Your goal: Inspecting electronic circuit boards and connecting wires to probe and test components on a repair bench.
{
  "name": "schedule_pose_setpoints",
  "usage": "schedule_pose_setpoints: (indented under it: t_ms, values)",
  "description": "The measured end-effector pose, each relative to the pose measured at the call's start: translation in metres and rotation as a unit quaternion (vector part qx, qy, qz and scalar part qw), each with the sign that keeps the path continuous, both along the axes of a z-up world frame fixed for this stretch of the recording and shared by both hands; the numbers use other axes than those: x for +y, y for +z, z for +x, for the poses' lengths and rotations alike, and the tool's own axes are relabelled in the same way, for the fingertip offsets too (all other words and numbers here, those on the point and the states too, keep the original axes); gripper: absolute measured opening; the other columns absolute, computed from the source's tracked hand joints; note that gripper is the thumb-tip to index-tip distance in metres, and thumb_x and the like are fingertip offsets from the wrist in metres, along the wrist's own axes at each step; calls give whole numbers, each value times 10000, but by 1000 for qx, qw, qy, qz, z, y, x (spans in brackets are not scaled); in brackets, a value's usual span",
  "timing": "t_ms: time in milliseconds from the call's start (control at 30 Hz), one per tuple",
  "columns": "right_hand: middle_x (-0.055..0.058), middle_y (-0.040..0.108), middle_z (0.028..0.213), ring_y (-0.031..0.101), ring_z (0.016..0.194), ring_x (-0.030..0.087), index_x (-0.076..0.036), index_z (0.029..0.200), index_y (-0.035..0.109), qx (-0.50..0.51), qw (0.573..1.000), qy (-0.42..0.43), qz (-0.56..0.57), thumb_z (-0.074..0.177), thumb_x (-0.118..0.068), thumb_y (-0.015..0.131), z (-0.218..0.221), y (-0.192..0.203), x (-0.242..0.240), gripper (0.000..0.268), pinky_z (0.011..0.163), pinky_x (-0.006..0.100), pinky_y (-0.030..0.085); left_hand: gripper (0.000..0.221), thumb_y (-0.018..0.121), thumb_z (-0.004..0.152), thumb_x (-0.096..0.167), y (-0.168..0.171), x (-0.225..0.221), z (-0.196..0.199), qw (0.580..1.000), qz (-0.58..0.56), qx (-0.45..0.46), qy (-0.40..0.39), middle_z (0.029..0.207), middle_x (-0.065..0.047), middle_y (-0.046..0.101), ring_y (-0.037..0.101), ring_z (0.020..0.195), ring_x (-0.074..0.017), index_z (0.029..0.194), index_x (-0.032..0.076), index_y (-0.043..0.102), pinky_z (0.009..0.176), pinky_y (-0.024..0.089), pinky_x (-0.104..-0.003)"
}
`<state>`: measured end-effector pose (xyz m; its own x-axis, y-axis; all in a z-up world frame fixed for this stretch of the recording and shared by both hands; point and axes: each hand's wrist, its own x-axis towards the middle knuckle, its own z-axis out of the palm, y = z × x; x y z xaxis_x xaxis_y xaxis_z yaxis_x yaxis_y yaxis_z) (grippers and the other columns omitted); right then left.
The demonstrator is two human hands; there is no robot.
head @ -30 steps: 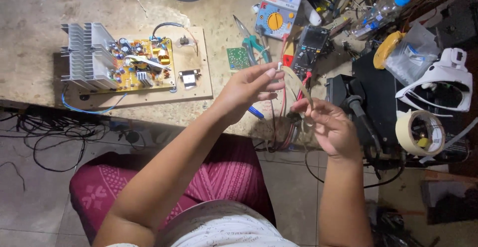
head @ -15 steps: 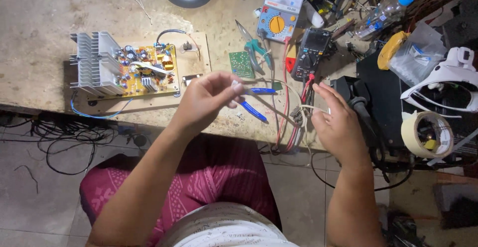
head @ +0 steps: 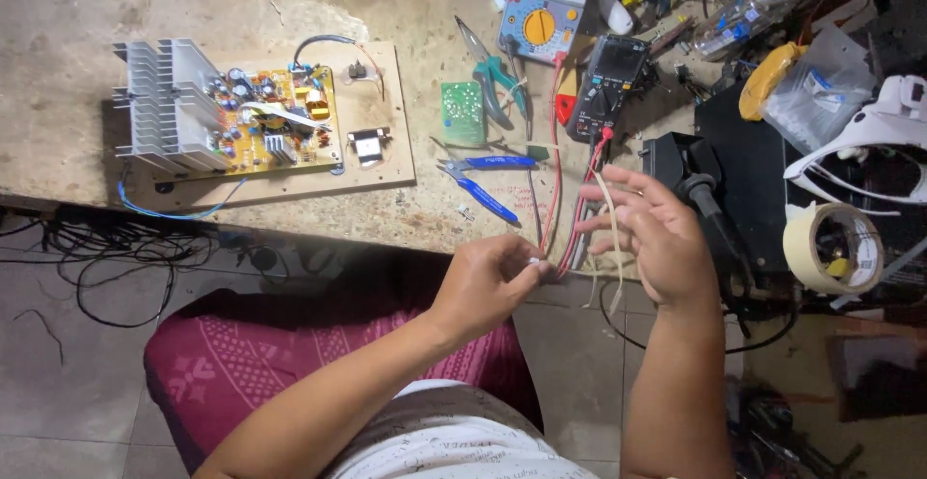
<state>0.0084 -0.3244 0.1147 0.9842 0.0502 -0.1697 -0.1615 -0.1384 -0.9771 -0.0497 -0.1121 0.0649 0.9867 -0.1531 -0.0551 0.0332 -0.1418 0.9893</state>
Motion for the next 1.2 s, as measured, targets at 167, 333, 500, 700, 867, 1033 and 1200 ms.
schedule_pose_setpoints:
  t_ms: [167, 333, 500, 700, 867, 1033, 1200]
  values:
    - [269, 672, 1292, 762, 881, 319, -5, 1411, 494, 13, 997, 22, 70, 913, 31, 541, 2, -5, -11, 501, 637, 380, 665, 171, 763, 842, 200, -9, -9, 7, 1000, -5, 23, 18, 730, -86, 758, 739, 664, -209, 972, 90, 779, 591, 580, -317]
    - [292, 661, 1287, 762, 894, 322, 10, 1412, 467, -4, 997, 27, 67, 970, -96, 650, 6, -2, -10, 490, 642, 368, 674, 185, 767, 857, 193, -15, -6, 4, 999, -18, 27, 21, 781, -109, 778, 748, 676, -225, 1007, 85, 776, 598, 575, -329]
    - [297, 551, 1460, 731, 1090, 344, -18, 1473, 427, 29, 978, 20, 207, 946, -104, 564, 26, -4, -15, 552, 772, 374, 693, 196, 768, 855, 175, -20, 0, -7, 999, -2, 39, 12, 806, -113, 789, 760, 710, -254, 1033, 97, 786, 616, 584, -348]
    - [240, 623, 1348, 726, 1038, 280, -7, 1435, 463, -55, 995, 80, 11, 954, -103, 684, 55, 15, 6, 539, 771, 310, 653, 201, 764, 856, 179, -27, 7, -11, 999, 18, 32, 9, 831, -109, 798, 770, 734, -272, 1047, 120, 785, 635, 599, -370]
    - [116, 762, 904, 741, 660, 167, -80, 1262, 719, -157, 937, 95, -297, 954, -160, 756, 75, 28, 28, 321, 523, 273, 585, 198, 740, 896, 188, -10, 15, 5, 999, 25, 17, 24, 859, -107, 804, 782, 747, -284, 1082, 138, 785, 659, 617, -374]
    - [176, 613, 1407, 687, 985, 204, -246, 1635, 67, -51, 896, 242, -368, 955, 0, 603, 79, 60, 74, 901, 835, 336, 604, 179, 721, 944, 247, -6, 28, 35, 997, 65, -33, 25, 893, -27, 786, 734, 729, -105, 1093, 148, 738, 659, 635, -237]
    - [132, 695, 1097, 656, 785, 180, -53, 1510, 299, -301, 850, 193, -387, 1038, 49, 652, 54, 32, 63, 598, 514, 220, 546, 170, 720, 962, 271, -23, 38, 51, 994, 77, -48, 67, 887, 6, 757, 653, 697, -74, 1080, 149, 733, 650, 557, -226]
